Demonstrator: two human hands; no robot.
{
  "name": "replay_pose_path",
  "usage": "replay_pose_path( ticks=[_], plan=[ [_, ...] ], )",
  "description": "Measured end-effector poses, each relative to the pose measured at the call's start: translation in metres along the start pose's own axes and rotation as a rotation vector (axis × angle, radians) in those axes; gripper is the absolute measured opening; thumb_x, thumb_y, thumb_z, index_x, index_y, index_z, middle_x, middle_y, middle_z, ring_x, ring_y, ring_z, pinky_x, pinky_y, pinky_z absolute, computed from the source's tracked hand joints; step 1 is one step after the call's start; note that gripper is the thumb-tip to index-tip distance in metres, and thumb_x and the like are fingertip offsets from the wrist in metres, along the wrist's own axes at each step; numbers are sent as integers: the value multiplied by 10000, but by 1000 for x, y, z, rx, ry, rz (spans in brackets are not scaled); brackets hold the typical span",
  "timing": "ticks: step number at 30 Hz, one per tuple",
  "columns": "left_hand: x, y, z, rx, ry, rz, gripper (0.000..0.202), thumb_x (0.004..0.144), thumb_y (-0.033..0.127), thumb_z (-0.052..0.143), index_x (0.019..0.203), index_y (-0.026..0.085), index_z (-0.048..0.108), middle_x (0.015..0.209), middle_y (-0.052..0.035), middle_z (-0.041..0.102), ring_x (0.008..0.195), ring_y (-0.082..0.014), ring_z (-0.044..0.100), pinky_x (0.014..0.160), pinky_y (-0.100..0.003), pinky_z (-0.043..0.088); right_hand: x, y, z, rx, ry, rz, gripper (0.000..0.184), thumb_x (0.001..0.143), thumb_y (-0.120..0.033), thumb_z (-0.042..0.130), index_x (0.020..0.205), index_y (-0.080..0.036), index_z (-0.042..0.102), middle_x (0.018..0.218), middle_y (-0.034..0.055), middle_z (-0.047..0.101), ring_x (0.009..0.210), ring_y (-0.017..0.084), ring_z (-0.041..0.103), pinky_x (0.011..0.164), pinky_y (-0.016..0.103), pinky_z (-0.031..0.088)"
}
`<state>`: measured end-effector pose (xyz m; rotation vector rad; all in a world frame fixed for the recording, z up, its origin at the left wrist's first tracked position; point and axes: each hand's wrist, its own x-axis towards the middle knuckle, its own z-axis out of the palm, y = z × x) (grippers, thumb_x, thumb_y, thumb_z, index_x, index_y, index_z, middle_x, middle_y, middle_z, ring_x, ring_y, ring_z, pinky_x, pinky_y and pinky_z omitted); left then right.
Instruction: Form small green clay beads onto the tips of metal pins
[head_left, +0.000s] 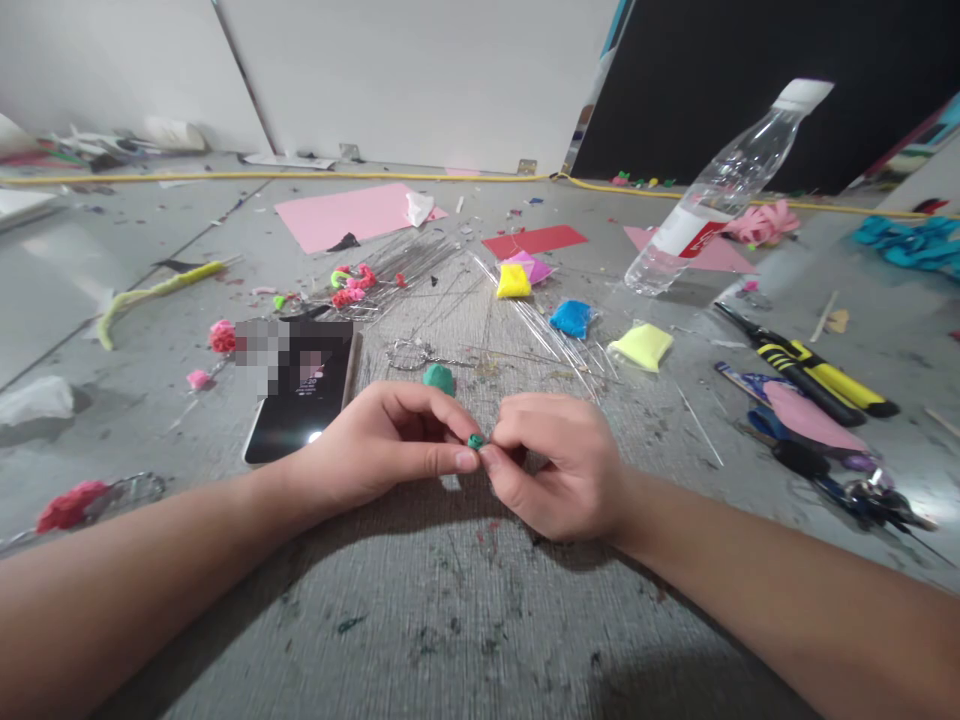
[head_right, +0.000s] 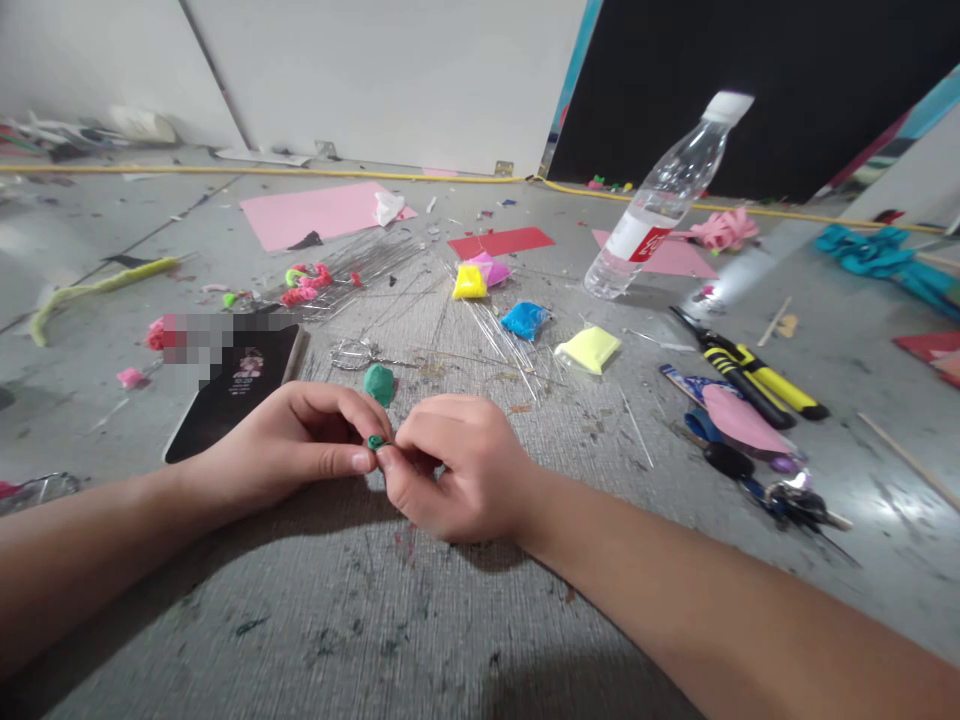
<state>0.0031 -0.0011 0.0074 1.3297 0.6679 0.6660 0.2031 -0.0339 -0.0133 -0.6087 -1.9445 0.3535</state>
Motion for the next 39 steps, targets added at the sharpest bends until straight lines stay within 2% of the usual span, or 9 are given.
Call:
replay_pose_path(
  ticks=[9,23,29,39],
  plan=[
    [2,1,0,6,-4,31,118,704,142,894,791,169,819,827,-47,796,766,-148,719,741,-240,586,-1,-1,0,-20,16,5,263,889,-135,576,664,-218,468,566,-53,446,519,104,400,514,257,356],
    [0,2,1,55,-17,30,114,762,227,872,819,158,802,825,-53,773,754,-156,689,736,-268,573,-1,-1,0,-24,-2,17,276,898,-140,557,661,-230,447,563,-55,431,514,112,396,510,265,355],
    [0,1,1,47,-43,44,80,774,196,859,835,169,814,833,-45,778,770,-148,690,754,-251,571,0,0,-1,8,-23,6,266,889,-147,561,664,-229,445,570,-56,420,518,112,397,511,263,348],
    [-1,3,1,80,-58,38,86,807,244,842,853,174,822,865,-60,799,799,-174,716,795,-286,591,-1,1,-1,-2,-24,49,329,908,-219,594,622,-226,431,539,-62,425,485,100,400,489,250,352]
  ],
)
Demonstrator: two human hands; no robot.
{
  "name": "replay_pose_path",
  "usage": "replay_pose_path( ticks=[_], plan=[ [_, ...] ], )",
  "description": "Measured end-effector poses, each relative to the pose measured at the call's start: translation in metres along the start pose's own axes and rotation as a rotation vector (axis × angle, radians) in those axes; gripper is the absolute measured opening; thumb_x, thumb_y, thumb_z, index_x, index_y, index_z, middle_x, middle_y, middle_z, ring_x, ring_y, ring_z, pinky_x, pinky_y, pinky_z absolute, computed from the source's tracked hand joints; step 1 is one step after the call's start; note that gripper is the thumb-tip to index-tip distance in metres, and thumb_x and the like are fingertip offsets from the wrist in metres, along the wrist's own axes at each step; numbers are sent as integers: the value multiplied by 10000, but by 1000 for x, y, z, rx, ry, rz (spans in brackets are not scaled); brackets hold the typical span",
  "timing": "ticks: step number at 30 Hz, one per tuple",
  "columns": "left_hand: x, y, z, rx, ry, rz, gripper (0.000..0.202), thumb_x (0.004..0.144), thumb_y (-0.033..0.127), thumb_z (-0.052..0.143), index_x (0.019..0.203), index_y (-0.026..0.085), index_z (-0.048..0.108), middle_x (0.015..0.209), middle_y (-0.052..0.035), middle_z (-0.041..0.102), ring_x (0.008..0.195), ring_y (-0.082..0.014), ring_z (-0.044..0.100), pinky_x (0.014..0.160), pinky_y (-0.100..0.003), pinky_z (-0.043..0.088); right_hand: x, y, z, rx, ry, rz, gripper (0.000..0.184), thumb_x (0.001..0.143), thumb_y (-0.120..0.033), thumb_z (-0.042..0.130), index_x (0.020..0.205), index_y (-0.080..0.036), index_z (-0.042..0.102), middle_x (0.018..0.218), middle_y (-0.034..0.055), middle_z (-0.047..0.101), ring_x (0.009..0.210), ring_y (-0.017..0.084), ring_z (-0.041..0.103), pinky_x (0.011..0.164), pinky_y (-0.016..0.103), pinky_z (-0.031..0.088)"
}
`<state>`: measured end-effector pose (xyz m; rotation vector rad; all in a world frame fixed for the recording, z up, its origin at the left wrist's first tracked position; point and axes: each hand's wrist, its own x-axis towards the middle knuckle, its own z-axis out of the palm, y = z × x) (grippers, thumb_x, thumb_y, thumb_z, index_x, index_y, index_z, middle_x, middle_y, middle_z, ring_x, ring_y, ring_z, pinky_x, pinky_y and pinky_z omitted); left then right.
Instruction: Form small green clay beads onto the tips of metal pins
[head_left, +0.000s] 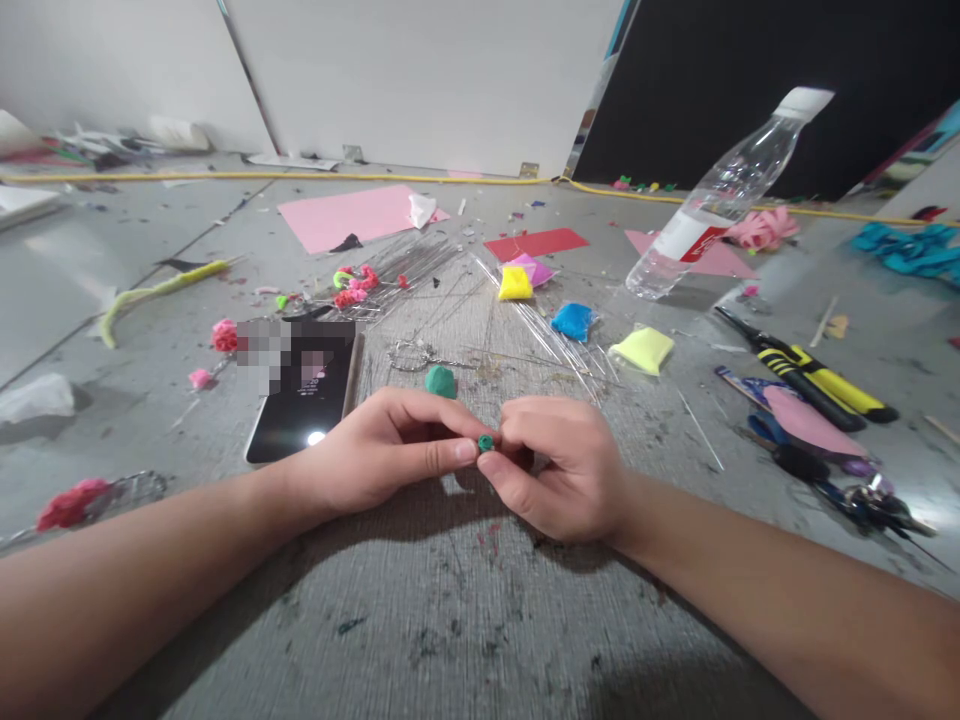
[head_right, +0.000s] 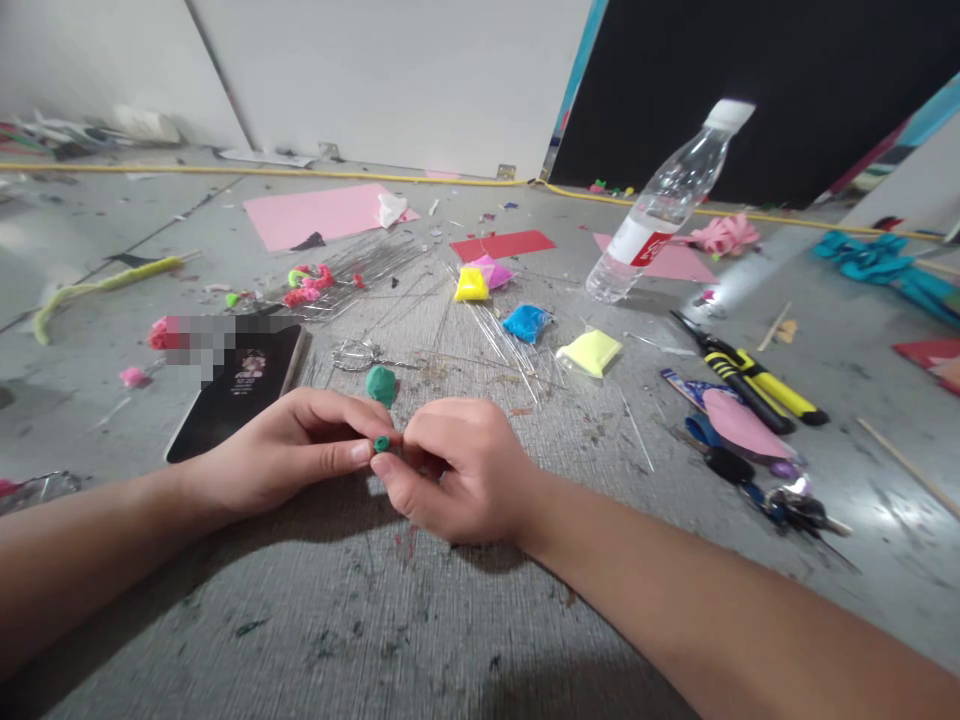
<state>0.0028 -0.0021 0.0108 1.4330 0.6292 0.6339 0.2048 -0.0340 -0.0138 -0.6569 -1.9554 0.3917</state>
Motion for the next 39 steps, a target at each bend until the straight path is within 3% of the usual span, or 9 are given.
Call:
replay_pose_path(
  ticks=[14,21,26,34,36,39],
  plan=[
    [0,-6,-5,-59,-120,77,107,861,188,807,948,239,843,964,-44,814,906,-150,732,877,-243,562,3,7,-3,133,-74,52,452,950,-430,692,629,-190,486,549,-80,398,494,66,384,480,206,317],
    [1,-7,-6,-79,-156,99,103,911,204,763,982,225,834,924,-40,793,840,-129,702,832,-227,548,3,9,-3,215,-53,86,438,909,-399,767,630,-181,509,553,-79,437,498,58,383,484,199,328],
    [2,-6,-7,-105,-235,123,190,866,163,796,1043,225,829,1017,-68,787,963,-185,719,903,-293,562,1,12,-4,393,-102,193,381,839,-362,836,654,-183,555,573,-64,500,501,65,422,475,205,348],
    [2,-6,-4,-52,-155,109,235,831,41,755,950,227,835,908,-25,784,852,-147,718,831,-252,561,2,16,-6,547,-189,361,307,766,-316,871,676,-193,605,586,-59,527,511,80,419,474,227,357],
    [2,-7,-3,-7,-131,124,218,830,43,746,940,212,828,866,-23,775,798,-141,706,785,-244,561,1,18,-8,634,-159,390,282,789,-385,845,723,-200,643,615,-44,559,529,97,463,491,243,381],
    [2,-7,-1,122,-95,153,154,842,78,747,932,188,807,823,-26,757,730,-135,680,712,-232,548,1,23,-11,615,48,448,243,926,-407,673,780,-213,671,626,-30,572,561,121,502,534,267,415]
  ],
)
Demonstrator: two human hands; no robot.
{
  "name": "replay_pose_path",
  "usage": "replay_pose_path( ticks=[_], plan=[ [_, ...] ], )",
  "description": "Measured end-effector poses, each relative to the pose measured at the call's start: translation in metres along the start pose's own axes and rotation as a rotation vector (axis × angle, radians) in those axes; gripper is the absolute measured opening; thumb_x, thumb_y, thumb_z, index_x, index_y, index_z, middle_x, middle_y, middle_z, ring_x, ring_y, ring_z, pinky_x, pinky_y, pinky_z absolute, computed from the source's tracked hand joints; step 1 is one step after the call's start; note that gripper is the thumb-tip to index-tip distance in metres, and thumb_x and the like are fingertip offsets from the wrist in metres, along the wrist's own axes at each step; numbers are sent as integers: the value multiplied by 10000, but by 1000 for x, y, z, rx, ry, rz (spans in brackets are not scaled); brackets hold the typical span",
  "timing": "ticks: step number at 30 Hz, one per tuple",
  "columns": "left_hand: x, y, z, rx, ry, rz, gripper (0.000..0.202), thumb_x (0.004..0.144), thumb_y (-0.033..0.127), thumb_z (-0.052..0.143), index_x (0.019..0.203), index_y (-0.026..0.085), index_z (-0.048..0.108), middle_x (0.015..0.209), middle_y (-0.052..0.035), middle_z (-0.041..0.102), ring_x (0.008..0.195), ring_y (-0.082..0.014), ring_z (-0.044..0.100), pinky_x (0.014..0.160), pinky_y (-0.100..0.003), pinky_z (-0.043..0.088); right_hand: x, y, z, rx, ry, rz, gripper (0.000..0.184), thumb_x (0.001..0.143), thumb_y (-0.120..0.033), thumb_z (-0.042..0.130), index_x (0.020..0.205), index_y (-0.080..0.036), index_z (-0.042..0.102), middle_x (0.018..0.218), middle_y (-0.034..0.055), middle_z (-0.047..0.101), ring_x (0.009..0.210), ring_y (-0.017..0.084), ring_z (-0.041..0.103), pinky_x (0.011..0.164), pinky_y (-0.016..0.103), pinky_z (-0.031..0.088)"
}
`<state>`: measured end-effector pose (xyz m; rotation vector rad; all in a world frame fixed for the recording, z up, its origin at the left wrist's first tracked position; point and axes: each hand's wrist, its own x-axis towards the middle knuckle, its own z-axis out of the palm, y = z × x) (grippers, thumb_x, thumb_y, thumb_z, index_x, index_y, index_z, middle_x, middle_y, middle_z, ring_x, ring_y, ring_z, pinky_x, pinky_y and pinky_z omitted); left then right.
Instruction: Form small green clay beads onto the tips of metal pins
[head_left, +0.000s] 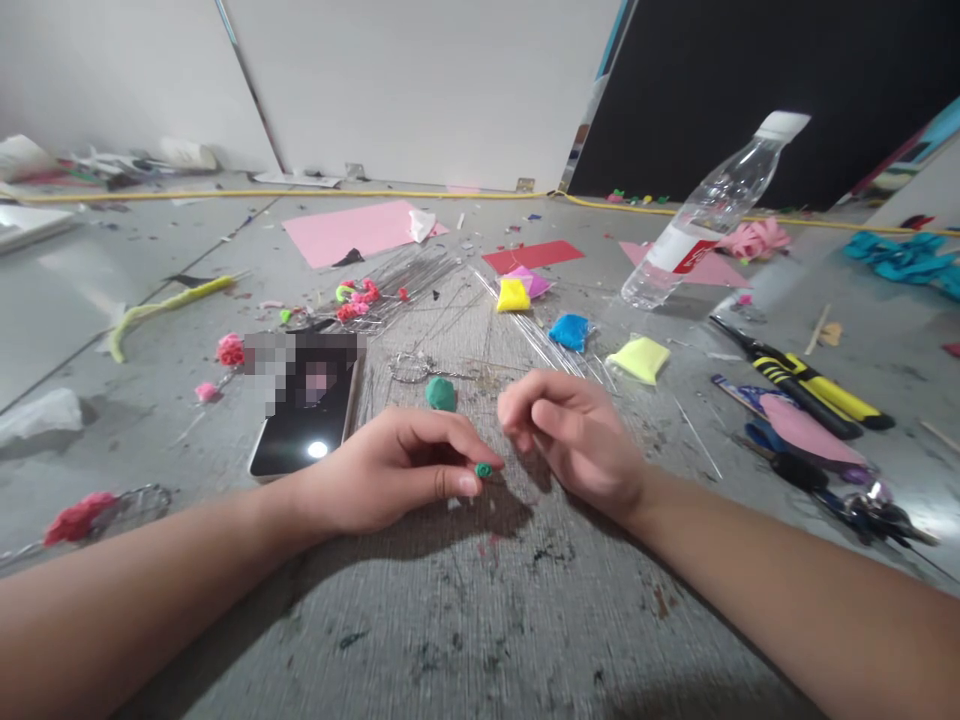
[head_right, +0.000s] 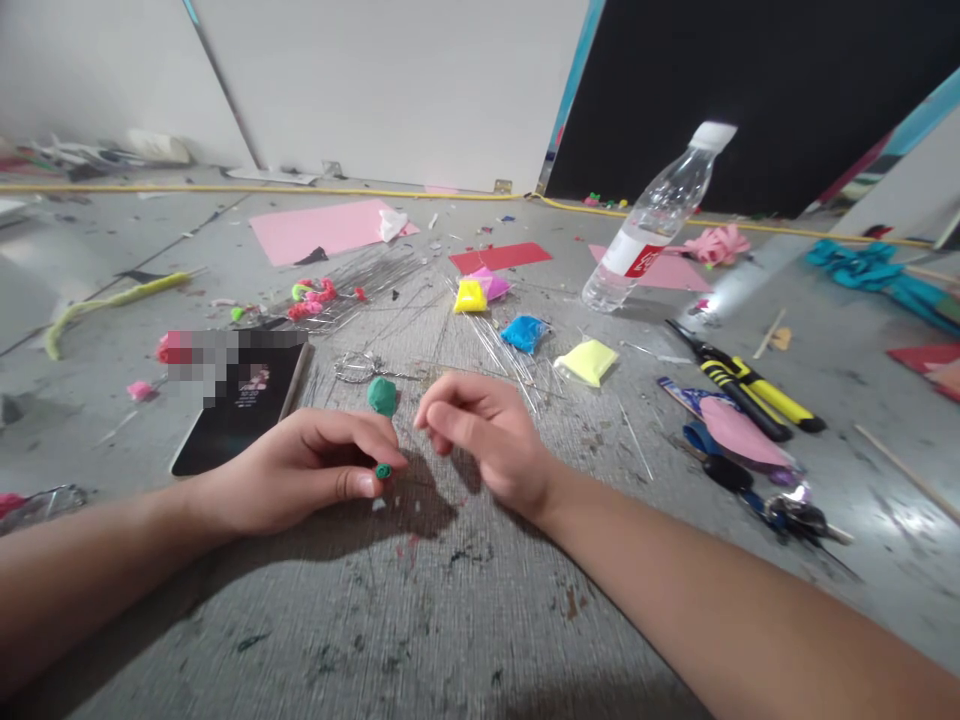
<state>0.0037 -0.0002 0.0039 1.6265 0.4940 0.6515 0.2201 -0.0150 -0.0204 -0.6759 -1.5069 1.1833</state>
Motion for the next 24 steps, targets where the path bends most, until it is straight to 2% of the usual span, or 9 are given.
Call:
replay_pose_path(
  ticks=[2,4,5,7,9,12,17,21,24],
  plan=[
    [-1,1,1,113,-31,38,125,855,100,746,944,170,799,841,-45,759,752,-147,687,727,-243,549,3,1,-2,-183,153,-31,210,954,-307,607,769,-215,650,639,-24,572,594,131,519,569,277,438],
    [-1,2,2,222,-94,89,125,874,112,736,976,150,797,863,-66,765,783,-161,701,757,-256,550,7,1,-2,-438,167,-98,125,932,-226,604,816,-212,652,736,6,627,683,154,572,640,302,487],
    [-2,2,3,261,-118,114,133,882,115,730,994,146,795,868,-72,769,793,-165,707,770,-260,551,9,2,-2,-552,119,-148,79,925,-209,602,884,-208,669,828,33,667,769,177,609,705,331,518],
    [-2,2,3,288,-122,150,150,890,109,719,1011,157,792,896,-76,784,825,-171,721,802,-267,558,11,5,-1,-724,-41,-252,171,935,-213,585,1074,-197,684,1075,97,710,1005,236,634,892,422,538],
    [-2,1,4,255,-81,152,162,891,99,704,1001,182,790,938,-70,798,858,-173,731,818,-268,563,11,9,1,-848,-212,-317,311,962,-237,556,1252,-170,647,1305,151,664,1226,288,559,1063,515,469],
    [-3,-1,3,168,-16,87,144,886,108,690,955,190,786,896,-52,792,794,-156,716,743,-247,559,11,16,2,-1004,-361,-335,459,968,-266,554,1390,-85,572,1478,224,551,1378,348,430,1158,584,375],
    [0,-3,2,-43,55,-50,91,885,176,699,932,170,777,772,-23,728,623,-107,603,616,-226,515,17,21,3,-1012,-356,-332,402,939,-260,585,1303,-96,623,1406,206,618,1307,337,510,1140,536,401],
    [5,-1,4,-164,142,-102,82,859,218,741,915,170,777,741,-3,678,595,-94,555,567,-214,483,26,21,5,-967,-214,-256,295,893,-226,635,1184,-183,642,1209,127,723,1097,303,613,971,473,502],
    [7,-1,5,-200,172,-114,94,841,235,778,900,162,778,728,-4,670,582,-90,542,538,-205,464,28,21,6,-926,-140,-207,163,935,-193,592,1080,-196,667,1073,99,746,1015,267,634,900,422,515]
  ],
)
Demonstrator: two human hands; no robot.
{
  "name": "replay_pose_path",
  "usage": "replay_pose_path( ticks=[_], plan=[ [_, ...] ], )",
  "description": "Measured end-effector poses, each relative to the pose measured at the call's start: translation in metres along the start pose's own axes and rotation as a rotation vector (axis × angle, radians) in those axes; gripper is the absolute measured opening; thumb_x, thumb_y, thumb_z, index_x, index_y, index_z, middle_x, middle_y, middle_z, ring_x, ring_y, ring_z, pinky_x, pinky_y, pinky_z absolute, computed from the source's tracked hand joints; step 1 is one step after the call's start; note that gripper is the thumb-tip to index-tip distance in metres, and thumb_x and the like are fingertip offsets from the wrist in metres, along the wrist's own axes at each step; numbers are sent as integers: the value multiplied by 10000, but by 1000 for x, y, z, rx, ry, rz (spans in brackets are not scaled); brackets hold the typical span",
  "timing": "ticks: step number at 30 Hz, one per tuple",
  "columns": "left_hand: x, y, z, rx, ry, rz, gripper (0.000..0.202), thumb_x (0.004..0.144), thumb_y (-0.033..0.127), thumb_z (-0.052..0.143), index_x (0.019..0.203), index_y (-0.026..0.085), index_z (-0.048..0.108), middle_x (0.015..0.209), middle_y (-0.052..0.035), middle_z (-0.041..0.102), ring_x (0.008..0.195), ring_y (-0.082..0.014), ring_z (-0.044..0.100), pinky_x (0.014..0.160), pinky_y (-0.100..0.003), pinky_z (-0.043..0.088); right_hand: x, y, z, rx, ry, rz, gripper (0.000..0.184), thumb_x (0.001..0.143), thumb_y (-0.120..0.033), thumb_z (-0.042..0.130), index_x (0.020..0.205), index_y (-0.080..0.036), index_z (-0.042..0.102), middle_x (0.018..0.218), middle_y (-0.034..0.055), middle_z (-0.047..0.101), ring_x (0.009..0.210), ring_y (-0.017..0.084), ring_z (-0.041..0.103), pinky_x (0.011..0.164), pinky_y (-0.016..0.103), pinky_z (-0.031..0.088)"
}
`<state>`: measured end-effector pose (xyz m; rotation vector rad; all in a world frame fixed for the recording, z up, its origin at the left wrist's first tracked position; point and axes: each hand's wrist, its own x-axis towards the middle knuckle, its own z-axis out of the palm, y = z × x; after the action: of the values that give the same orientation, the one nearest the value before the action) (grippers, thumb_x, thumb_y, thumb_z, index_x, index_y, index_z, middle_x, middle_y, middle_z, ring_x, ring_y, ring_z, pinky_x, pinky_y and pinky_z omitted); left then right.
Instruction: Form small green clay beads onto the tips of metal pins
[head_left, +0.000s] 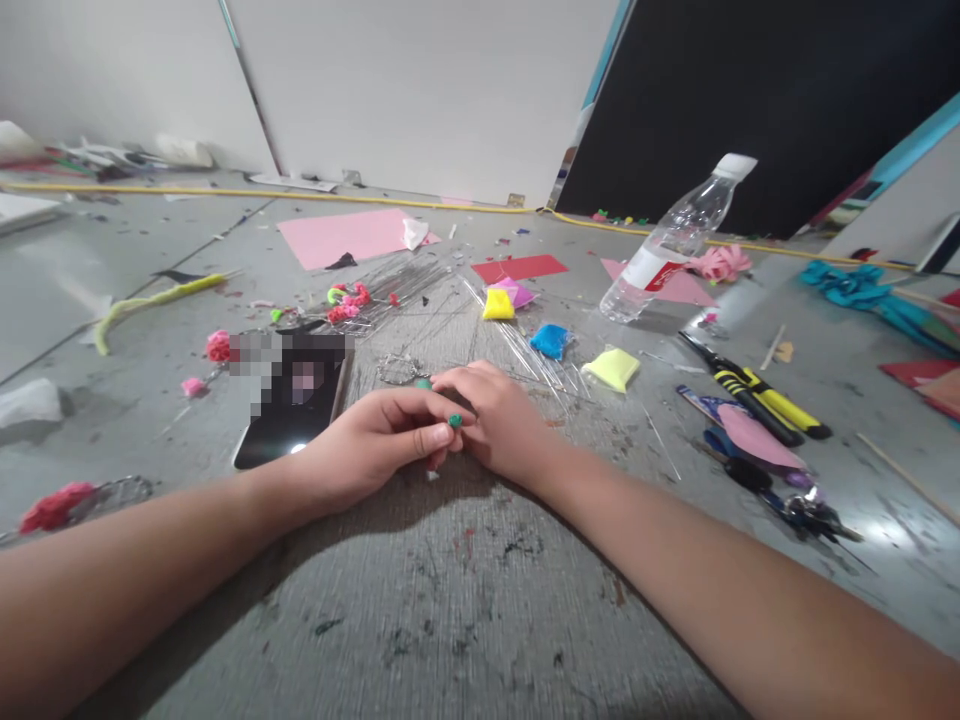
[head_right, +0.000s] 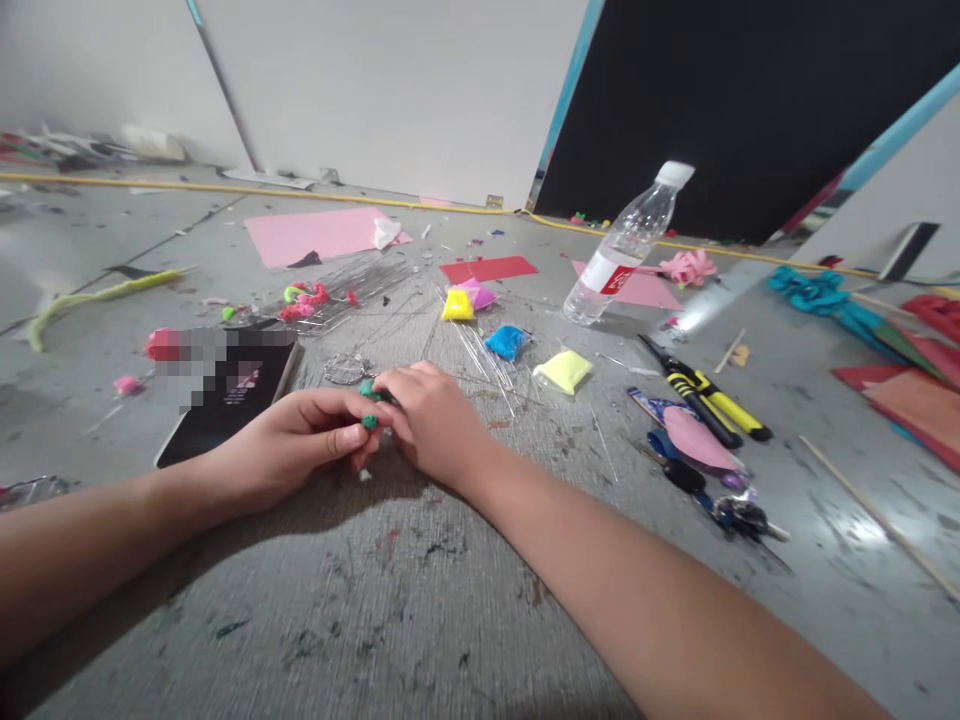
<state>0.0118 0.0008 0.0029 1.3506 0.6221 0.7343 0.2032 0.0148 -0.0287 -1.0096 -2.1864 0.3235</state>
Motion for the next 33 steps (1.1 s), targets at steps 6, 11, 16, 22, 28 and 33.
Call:
replay_pose_path(
  ticks=[6,11,16,22,28,33],
  plan=[
    [-4,-3,-3,-235,132,43,228,757,305,899,899,158,797,674,-2,667,588,-91,592,548,-185,505,-5,-7,-6,262,68,56,109,952,-164,625,968,-213,721,906,30,758,849,178,689,822,332,530],
    [-1,8,8,-406,239,101,235,727,277,933,904,178,815,648,16,664,590,-58,611,597,-136,540,-6,-20,-2,450,-34,84,190,880,-37,641,889,-208,723,908,10,757,847,158,698,813,308,538],
    [3,15,23,-519,372,105,264,710,244,936,897,128,789,677,15,664,590,-47,601,584,-119,541,-4,-30,5,347,-78,122,178,862,-34,678,822,-200,725,845,14,742,801,174,674,772,319,527],
    [10,4,20,-442,453,60,187,764,224,880,883,143,760,696,13,681,567,-54,592,543,-136,513,-7,-33,6,241,-91,63,146,893,-38,667,895,-158,750,919,77,750,912,217,678,859,364,545],
    [15,-8,11,-228,502,17,135,824,235,811,911,146,761,721,-7,690,611,-76,588,576,-170,486,-14,-28,-3,135,-67,73,205,943,-60,561,903,-160,735,895,85,714,872,221,674,805,364,554],
    [13,-7,6,-18,502,-28,139,848,274,776,900,148,751,688,-9,666,601,-88,564,552,-191,438,-12,4,-17,68,266,169,150,953,-150,582,909,-190,720,878,72,732,825,217,687,773,377,549]
  ],
)
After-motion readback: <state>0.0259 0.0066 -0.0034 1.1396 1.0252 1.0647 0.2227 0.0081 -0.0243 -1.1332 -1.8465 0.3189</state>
